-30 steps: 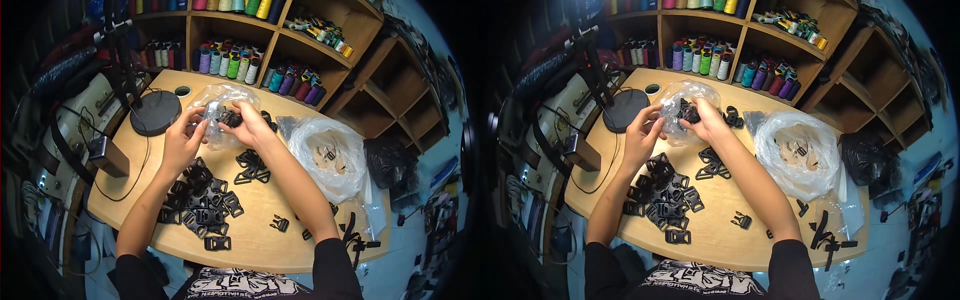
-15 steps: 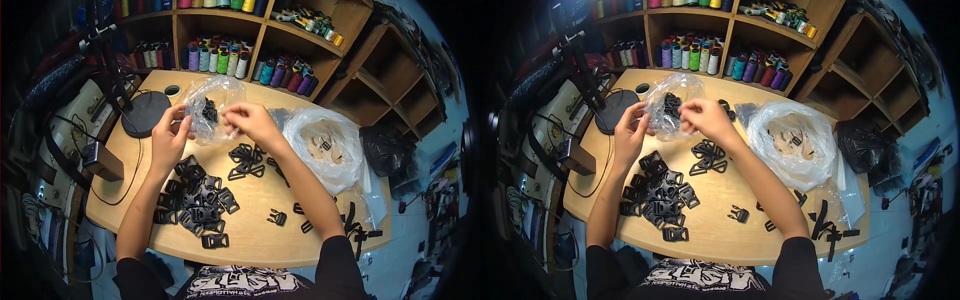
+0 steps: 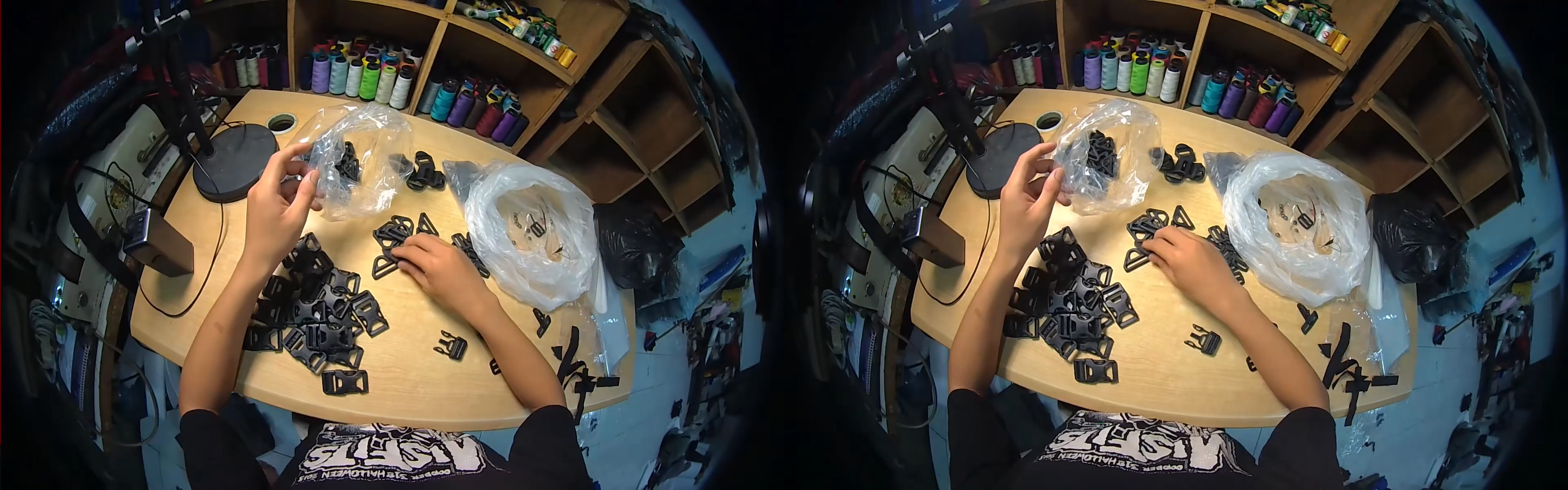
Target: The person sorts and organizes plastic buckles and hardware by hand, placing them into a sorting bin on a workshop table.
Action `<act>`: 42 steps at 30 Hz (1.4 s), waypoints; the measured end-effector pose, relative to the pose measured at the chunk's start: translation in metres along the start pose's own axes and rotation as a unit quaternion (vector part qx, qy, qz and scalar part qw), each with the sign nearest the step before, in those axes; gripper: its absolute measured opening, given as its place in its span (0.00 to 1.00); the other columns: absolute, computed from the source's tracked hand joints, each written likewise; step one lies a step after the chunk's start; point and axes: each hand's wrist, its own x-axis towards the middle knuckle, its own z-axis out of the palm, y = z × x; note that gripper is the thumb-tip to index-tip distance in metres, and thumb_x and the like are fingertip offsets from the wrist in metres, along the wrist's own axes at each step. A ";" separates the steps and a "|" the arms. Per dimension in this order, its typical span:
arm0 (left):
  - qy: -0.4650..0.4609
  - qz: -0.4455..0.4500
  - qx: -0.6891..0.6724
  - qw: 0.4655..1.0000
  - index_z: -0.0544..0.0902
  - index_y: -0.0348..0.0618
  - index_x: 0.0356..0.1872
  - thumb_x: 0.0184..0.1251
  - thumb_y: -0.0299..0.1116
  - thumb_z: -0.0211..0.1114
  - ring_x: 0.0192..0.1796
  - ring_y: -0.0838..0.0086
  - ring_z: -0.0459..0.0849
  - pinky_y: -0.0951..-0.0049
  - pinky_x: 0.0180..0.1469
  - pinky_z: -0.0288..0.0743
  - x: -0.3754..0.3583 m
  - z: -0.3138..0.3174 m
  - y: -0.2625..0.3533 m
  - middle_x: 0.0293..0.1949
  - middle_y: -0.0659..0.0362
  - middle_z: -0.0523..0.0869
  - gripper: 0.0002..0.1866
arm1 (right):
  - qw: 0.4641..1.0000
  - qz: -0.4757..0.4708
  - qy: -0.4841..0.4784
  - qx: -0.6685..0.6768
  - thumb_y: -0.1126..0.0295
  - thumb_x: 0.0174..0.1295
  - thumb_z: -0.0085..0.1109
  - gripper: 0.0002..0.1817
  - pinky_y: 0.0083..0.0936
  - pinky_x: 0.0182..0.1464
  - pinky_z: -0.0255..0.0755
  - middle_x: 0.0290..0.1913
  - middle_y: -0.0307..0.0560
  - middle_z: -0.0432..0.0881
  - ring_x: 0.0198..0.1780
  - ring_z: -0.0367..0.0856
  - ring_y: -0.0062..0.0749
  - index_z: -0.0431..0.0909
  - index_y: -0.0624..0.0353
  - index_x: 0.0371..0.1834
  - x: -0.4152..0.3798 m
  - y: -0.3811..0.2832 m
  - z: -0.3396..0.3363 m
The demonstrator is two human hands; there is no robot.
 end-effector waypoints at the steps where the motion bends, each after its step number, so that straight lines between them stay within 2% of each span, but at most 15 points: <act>1: 0.001 -0.001 0.000 1.000 0.72 0.35 0.61 0.72 0.23 0.59 0.35 0.78 0.86 0.79 0.34 0.82 0.001 0.000 0.000 0.38 0.57 0.81 0.18 | 0.999 -0.017 0.042 -0.017 0.74 0.62 0.63 0.09 0.30 0.44 0.78 0.41 0.44 0.83 0.42 0.83 0.37 0.84 0.58 0.45 0.002 0.004 0.003; 6: -0.009 -0.020 0.000 1.000 0.71 0.33 0.62 0.72 0.23 0.58 0.36 0.79 0.83 0.79 0.34 0.81 0.001 -0.001 0.000 0.42 0.55 0.81 0.19 | 0.918 0.209 0.180 0.285 0.70 0.68 0.53 0.09 0.24 0.34 0.76 0.43 0.44 0.84 0.39 0.83 0.31 0.81 0.60 0.45 0.005 0.013 -0.009; 7: -0.008 -0.021 -0.001 1.000 0.71 0.33 0.62 0.72 0.23 0.58 0.36 0.79 0.83 0.79 0.34 0.81 0.000 -0.001 0.000 0.42 0.55 0.81 0.19 | 0.779 0.270 0.189 0.534 0.67 0.69 0.50 0.11 0.25 0.35 0.78 0.43 0.46 0.84 0.40 0.84 0.33 0.80 0.61 0.44 0.004 0.020 -0.014; 8: -0.011 -0.023 -0.002 1.000 0.71 0.33 0.62 0.72 0.23 0.59 0.36 0.79 0.83 0.79 0.34 0.81 0.000 0.000 -0.001 0.42 0.55 0.82 0.19 | 0.572 0.309 0.182 0.738 0.64 0.70 0.47 0.13 0.26 0.36 0.80 0.42 0.49 0.83 0.41 0.84 0.35 0.78 0.62 0.43 0.002 0.026 -0.017; 12: -0.013 -0.020 0.002 1.000 0.71 0.34 0.62 0.72 0.23 0.59 0.35 0.80 0.83 0.79 0.34 0.81 0.000 0.000 -0.001 0.41 0.55 0.82 0.19 | 0.479 0.365 0.149 0.785 0.59 0.69 0.43 0.18 0.24 0.31 0.75 0.38 0.48 0.82 0.37 0.82 0.33 0.75 0.63 0.45 -0.002 0.028 -0.026; 14: -0.012 -0.023 0.001 1.000 0.71 0.34 0.62 0.72 0.23 0.59 0.35 0.80 0.83 0.79 0.34 0.81 0.000 0.000 0.000 0.41 0.55 0.82 0.19 | 0.480 0.385 0.146 0.775 0.53 0.70 0.45 0.20 0.22 0.28 0.72 0.34 0.45 0.79 0.35 0.80 0.31 0.75 0.60 0.42 0.004 0.024 -0.026; 16: -0.012 -0.025 0.003 1.000 0.71 0.34 0.62 0.72 0.23 0.59 0.35 0.80 0.83 0.79 0.34 0.81 0.000 -0.001 0.000 0.41 0.55 0.82 0.19 | 0.568 0.335 0.083 0.747 0.49 0.72 0.45 0.20 0.22 0.27 0.69 0.31 0.42 0.78 0.34 0.79 0.27 0.73 0.57 0.39 0.010 0.028 -0.019; 17: -0.014 -0.024 0.002 1.000 0.71 0.34 0.62 0.72 0.23 0.59 0.35 0.80 0.83 0.79 0.34 0.81 0.000 0.000 0.000 0.41 0.56 0.82 0.19 | 0.669 0.349 0.094 0.649 0.48 0.74 0.44 0.21 0.21 0.26 0.67 0.29 0.38 0.76 0.30 0.78 0.24 0.72 0.53 0.36 0.015 0.026 -0.012; 21: -0.023 -0.018 0.004 1.000 0.71 0.34 0.62 0.71 0.23 0.59 0.34 0.78 0.86 0.79 0.32 0.81 -0.001 -0.001 -0.005 0.38 0.56 0.82 0.19 | 0.714 0.338 0.052 0.611 0.49 0.77 0.41 0.20 0.20 0.25 0.66 0.26 0.36 0.76 0.26 0.77 0.24 0.72 0.52 0.37 0.030 0.020 -0.003; 24: -0.016 -0.015 -0.005 1.000 0.72 0.34 0.61 0.71 0.23 0.59 0.34 0.78 0.86 0.79 0.32 0.81 -0.001 0.000 -0.005 0.38 0.56 0.82 0.19 | 0.923 0.232 0.109 0.288 0.49 0.78 0.38 0.25 0.25 0.27 0.70 0.22 0.39 0.74 0.21 0.76 0.24 0.72 0.59 0.36 0.037 0.019 0.008; 26: -0.023 -0.023 -0.002 0.999 0.71 0.34 0.62 0.72 0.23 0.59 0.34 0.79 0.84 0.79 0.33 0.81 -0.001 0.000 -0.003 0.40 0.56 0.81 0.19 | 0.919 0.268 0.081 0.279 0.52 0.78 0.39 0.23 0.31 0.35 0.75 0.26 0.45 0.77 0.28 0.81 0.34 0.74 0.61 0.38 0.040 0.015 0.003; 28: -0.029 -0.031 0.000 0.999 0.71 0.34 0.62 0.73 0.23 0.58 0.35 0.80 0.83 0.80 0.34 0.80 -0.001 0.000 -0.001 0.41 0.56 0.81 0.19 | 0.988 0.096 0.104 0.054 0.55 0.74 0.49 0.17 0.36 0.42 0.76 0.33 0.50 0.78 0.38 0.83 0.46 0.75 0.59 0.41 0.043 0.019 0.006; 31: -0.029 -0.031 0.011 0.999 0.71 0.34 0.62 0.72 0.22 0.58 0.35 0.80 0.83 0.80 0.34 0.80 -0.001 -0.002 0.000 0.41 0.56 0.81 0.19 | 0.988 0.152 -0.001 -0.013 0.58 0.67 0.58 0.15 0.40 0.47 0.74 0.39 0.54 0.78 0.44 0.80 0.53 0.76 0.59 0.45 0.038 0.002 -0.002; 40: -0.036 -0.031 0.016 0.999 0.71 0.34 0.63 0.71 0.21 0.59 0.35 0.80 0.84 0.80 0.34 0.80 -0.001 -0.002 0.004 0.39 0.56 0.81 0.20 | 0.991 0.103 0.065 0.048 0.67 0.63 0.64 0.13 0.27 0.38 0.73 0.34 0.49 0.80 0.32 0.79 0.35 0.81 0.63 0.47 0.037 0.025 0.007; 42: -0.032 -0.028 0.013 0.999 0.71 0.34 0.63 0.71 0.21 0.58 0.35 0.80 0.84 0.79 0.33 0.80 -0.001 -0.002 0.003 0.39 0.56 0.81 0.20 | 0.985 0.124 0.095 0.072 0.67 0.65 0.60 0.09 0.31 0.39 0.74 0.32 0.49 0.80 0.35 0.80 0.40 0.81 0.62 0.42 0.038 0.023 0.002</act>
